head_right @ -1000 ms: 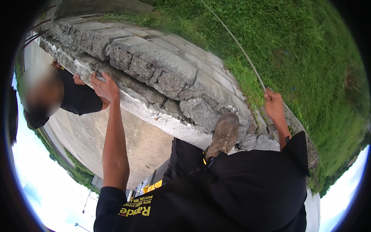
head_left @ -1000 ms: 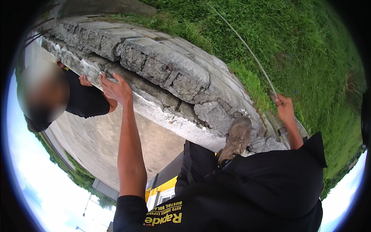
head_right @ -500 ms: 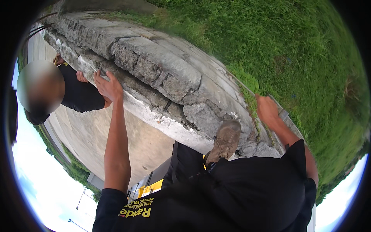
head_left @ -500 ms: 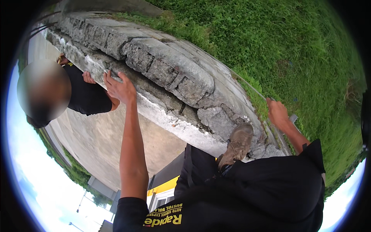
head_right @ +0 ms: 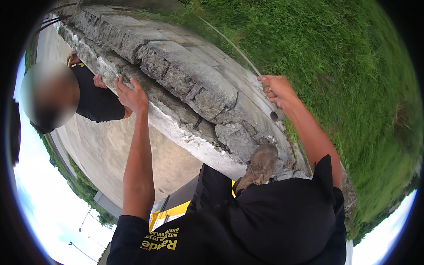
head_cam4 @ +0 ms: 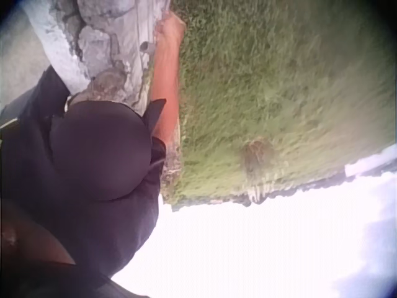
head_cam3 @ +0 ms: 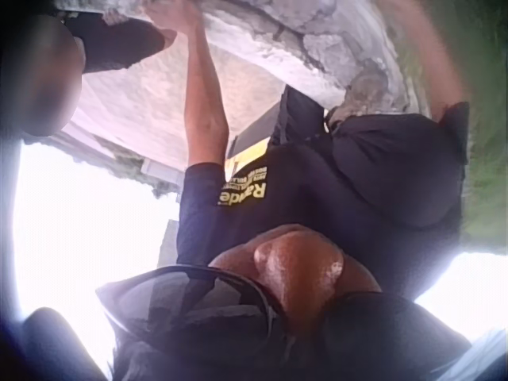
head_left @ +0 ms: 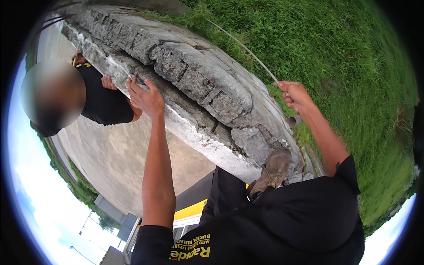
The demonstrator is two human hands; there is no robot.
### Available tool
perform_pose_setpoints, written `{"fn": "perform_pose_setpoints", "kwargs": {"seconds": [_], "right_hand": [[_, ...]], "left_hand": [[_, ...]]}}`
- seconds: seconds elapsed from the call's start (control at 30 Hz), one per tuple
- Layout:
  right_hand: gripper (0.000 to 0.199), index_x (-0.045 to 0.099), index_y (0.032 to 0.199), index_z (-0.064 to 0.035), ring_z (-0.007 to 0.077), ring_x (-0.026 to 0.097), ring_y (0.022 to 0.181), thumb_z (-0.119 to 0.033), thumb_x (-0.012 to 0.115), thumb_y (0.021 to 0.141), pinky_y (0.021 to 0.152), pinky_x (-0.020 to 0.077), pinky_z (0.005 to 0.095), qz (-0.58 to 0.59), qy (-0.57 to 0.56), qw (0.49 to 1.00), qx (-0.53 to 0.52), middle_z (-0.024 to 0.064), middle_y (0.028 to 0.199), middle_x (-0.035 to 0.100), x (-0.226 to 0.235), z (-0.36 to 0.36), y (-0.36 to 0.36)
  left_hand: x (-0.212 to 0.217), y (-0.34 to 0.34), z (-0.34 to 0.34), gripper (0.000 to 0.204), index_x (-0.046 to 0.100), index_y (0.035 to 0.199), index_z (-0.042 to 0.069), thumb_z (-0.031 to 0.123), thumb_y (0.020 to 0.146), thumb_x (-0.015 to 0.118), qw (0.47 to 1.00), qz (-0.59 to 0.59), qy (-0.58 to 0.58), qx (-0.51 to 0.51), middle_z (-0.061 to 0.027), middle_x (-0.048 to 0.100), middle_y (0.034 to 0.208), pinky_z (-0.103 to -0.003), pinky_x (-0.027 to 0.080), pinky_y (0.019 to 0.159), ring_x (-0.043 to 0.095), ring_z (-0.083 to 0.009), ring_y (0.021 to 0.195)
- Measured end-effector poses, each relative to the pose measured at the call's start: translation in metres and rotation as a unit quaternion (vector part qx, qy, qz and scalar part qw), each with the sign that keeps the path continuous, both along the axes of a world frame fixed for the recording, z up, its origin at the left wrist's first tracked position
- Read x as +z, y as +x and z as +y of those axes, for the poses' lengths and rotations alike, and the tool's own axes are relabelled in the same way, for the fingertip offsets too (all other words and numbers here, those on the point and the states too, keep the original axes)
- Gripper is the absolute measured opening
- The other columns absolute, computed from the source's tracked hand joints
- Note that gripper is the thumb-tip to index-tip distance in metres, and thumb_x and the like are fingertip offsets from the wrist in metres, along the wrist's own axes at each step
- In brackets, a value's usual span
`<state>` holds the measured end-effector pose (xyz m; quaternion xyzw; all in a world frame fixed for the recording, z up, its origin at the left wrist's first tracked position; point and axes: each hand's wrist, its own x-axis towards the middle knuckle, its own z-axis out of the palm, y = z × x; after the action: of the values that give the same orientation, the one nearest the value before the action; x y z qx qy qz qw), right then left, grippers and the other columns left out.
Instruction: The person uses a long metal rod to scrape and clean a concrete curb and adjacent grassy area. They repeatedly insert the rod into cracks and along the curb edge, occasionally adjusting their stance and repositioning the tool to reach different sections.
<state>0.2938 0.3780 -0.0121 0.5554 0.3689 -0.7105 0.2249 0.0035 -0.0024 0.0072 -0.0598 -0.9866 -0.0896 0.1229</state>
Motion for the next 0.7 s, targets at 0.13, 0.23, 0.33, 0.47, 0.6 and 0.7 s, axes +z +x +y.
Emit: {"fn": "perform_pose_setpoints", "kwargs": {"seconds": [0.13, 0.23, 0.33, 0.47, 0.6, 0.7], "right_hand": [[0.032, 0.067, 0.138, -0.0027, 0.0042, 0.027, 0.049, -0.013, 0.056, 0.110, 0.044, 0.0213, 0.0262, -0.004, -0.073, 0.980, -0.182, -0.0058, 0.067, 0.042, -0.045, 0.003, 0.047], [0.031, 0.067, 0.137, -0.0041, 0.0041, 0.027, 0.048, -0.012, 0.056, 0.110, 0.042, 0.0210, 0.0264, -0.055, 0.043, 0.985, -0.157, -0.0070, 0.066, 0.040, -0.062, 0.007, 0.058], [0.030, 0.068, 0.137, -0.0057, 0.0042, 0.028, 0.047, -0.013, 0.057, 0.109, 0.042, 0.0213, 0.0266, -0.102, 0.082, 0.982, -0.137, -0.0075, 0.066, 0.040, -0.069, 0.034, 0.089], [0.031, 0.070, 0.137, -0.0067, 0.0039, 0.028, 0.047, -0.015, 0.061, 0.109, 0.042, 0.0214, 0.0267, -0.114, 0.068, 0.980, -0.150, -0.0078, 0.065, 0.041, -0.039, 0.040, 0.149], [0.032, 0.070, 0.139, -0.0075, 0.0033, 0.027, 0.047, -0.018, 0.062, 0.110, 0.042, 0.0208, 0.0262, -0.122, 0.127, 0.978, -0.110, -0.0091, 0.064, 0.037, -0.007, 0.002, 0.178], [0.033, 0.069, 0.142, -0.0076, 0.0031, 0.025, 0.046, -0.019, 0.061, 0.112, 0.042, 0.0201, 0.0258, -0.080, 0.086, 0.979, -0.164, -0.0101, 0.063, 0.034, 0.023, -0.001, 0.167]], "left_hand": [[0.000, 0.001, 0.013, 0.048, 0.058, 0.149, 0.011, 0.033, 0.105, 0.059, 1.000, 0.002, 0.005, -0.005, -0.0103, 0.049, 0.163, -0.051, 0.031, 0.123, 0.044, -0.0335, 0.151], [0.001, 0.002, 0.013, 0.048, 0.058, 0.149, 0.011, 0.033, 0.106, 0.059, 1.000, 0.001, 0.000, 0.006, -0.0098, 0.049, 0.163, -0.051, 0.031, 0.122, 0.044, -0.0333, 0.150], [-0.001, 0.000, 0.006, 0.049, 0.058, 0.149, 0.011, 0.033, 0.105, 0.059, 1.000, 0.007, -0.009, 0.007, -0.0095, 0.049, 0.163, -0.051, 0.031, 0.122, 0.045, -0.0333, 0.150], [-0.001, 0.002, 0.005, 0.050, 0.059, 0.149, 0.011, 0.033, 0.105, 0.060, 1.000, 0.014, -0.008, -0.006, -0.0097, 0.050, 0.163, -0.051, 0.032, 0.122, 0.045, -0.0333, 0.150], [-0.001, 0.001, 0.009, 0.050, 0.055, 0.150, 0.011, 0.033, 0.106, 0.059, 1.000, -0.013, 0.008, -0.003, -0.0097, 0.046, 0.165, -0.057, 0.026, 0.126, 0.042, -0.0322, 0.153], [-0.002, -0.001, 0.004, 0.050, 0.054, 0.151, 0.012, 0.034, 0.106, 0.059, 1.000, -0.004, 0.000, -0.011, -0.0086, 0.046, 0.165, -0.057, 0.026, 0.126, 0.042, -0.0307, 0.154]]}}
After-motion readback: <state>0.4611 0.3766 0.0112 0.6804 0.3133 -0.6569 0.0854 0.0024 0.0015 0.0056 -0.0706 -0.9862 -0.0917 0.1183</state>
